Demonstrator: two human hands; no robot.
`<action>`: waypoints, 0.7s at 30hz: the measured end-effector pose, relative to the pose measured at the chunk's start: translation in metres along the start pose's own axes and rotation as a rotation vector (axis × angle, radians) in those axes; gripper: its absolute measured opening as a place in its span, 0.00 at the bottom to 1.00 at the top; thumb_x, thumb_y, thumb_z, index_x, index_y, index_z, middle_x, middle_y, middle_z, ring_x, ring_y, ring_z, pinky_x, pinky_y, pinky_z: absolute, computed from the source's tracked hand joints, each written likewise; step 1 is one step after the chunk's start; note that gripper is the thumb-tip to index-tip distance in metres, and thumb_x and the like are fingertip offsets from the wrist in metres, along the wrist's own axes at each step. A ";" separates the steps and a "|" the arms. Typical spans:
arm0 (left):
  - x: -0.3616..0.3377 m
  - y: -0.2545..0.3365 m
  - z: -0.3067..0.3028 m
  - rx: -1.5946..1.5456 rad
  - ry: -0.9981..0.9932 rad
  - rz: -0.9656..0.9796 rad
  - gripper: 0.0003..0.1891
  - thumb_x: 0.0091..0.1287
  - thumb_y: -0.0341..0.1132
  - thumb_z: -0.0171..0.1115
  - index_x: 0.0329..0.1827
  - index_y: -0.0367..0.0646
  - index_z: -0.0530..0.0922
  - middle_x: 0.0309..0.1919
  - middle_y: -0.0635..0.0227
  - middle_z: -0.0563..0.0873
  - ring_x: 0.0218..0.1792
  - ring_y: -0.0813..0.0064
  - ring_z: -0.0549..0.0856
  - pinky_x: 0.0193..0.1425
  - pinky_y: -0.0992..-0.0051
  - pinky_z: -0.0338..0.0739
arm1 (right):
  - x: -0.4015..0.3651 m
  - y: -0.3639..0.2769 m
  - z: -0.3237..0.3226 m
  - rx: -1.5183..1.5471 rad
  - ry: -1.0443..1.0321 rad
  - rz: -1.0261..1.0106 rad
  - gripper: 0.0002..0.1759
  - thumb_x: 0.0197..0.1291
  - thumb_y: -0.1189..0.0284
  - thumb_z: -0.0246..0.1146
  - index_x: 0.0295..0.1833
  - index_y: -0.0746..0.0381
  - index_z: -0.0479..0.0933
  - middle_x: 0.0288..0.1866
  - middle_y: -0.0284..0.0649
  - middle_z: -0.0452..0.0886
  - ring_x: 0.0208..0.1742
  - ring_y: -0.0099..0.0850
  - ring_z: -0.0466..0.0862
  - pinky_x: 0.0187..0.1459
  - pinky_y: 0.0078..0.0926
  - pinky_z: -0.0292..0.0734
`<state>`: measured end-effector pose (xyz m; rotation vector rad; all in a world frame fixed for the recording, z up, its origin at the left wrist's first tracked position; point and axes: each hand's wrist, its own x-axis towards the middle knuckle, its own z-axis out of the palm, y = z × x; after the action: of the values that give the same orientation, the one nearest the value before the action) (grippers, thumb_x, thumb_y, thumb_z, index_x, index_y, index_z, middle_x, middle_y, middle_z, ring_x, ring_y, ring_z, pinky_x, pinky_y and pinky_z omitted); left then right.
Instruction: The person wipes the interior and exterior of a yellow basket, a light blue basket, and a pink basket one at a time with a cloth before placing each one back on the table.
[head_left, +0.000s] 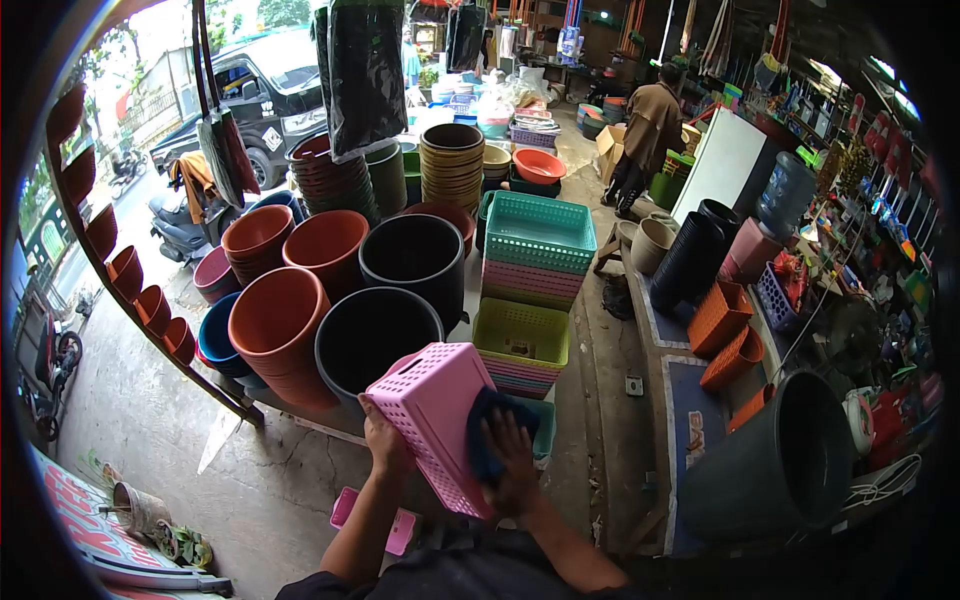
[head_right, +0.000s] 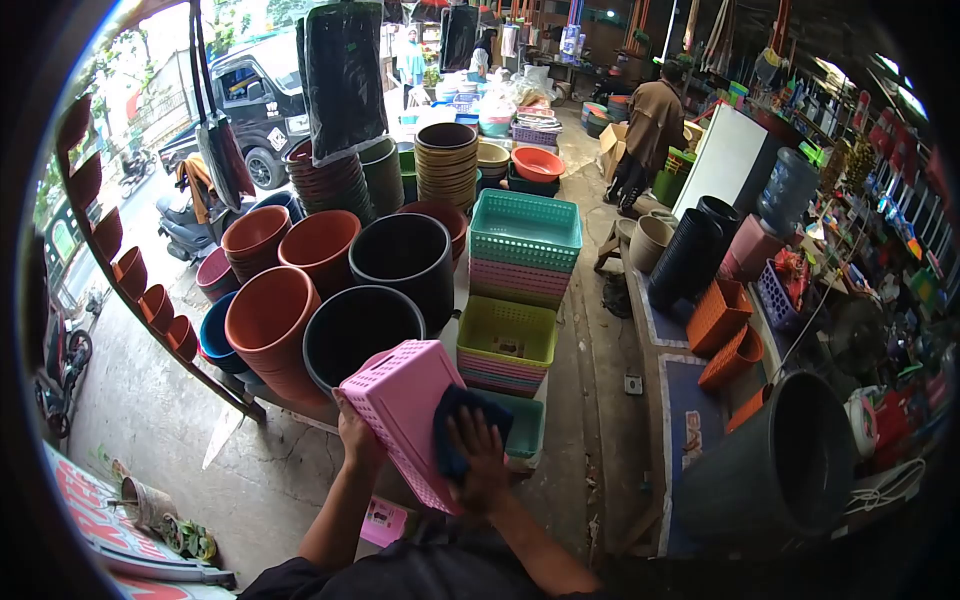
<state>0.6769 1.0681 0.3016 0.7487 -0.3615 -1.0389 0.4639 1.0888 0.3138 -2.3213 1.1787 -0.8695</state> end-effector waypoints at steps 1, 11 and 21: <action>0.005 0.000 -0.005 0.005 0.020 0.025 0.34 0.79 0.58 0.33 0.61 0.34 0.71 0.52 0.57 0.84 0.50 0.68 0.85 0.59 0.69 0.80 | -0.017 0.002 0.009 -0.034 -0.052 -0.074 0.53 0.43 0.56 0.65 0.79 0.53 0.57 0.82 0.48 0.51 0.82 0.49 0.50 0.77 0.55 0.40; 0.017 -0.002 -0.022 0.058 -0.032 -0.004 0.35 0.77 0.61 0.34 0.62 0.35 0.71 0.53 0.57 0.83 0.51 0.67 0.85 0.60 0.66 0.79 | -0.118 0.082 0.052 0.313 0.204 0.599 0.31 0.65 0.58 0.60 0.69 0.64 0.70 0.69 0.53 0.72 0.70 0.49 0.71 0.69 0.41 0.64; -0.061 -0.082 -0.001 1.036 -1.134 0.204 0.19 0.59 0.23 0.66 0.54 0.46 0.78 0.40 0.63 0.84 0.40 0.62 0.85 0.44 0.64 0.81 | -0.056 0.051 -0.046 0.600 0.440 0.751 0.31 0.60 0.53 0.69 0.55 0.70 0.78 0.47 0.42 0.85 0.50 0.32 0.84 0.54 0.31 0.75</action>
<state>0.5955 1.0981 0.2467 0.9130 -2.0120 -0.9577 0.3778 1.1026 0.2973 -1.1070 1.5289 -1.2275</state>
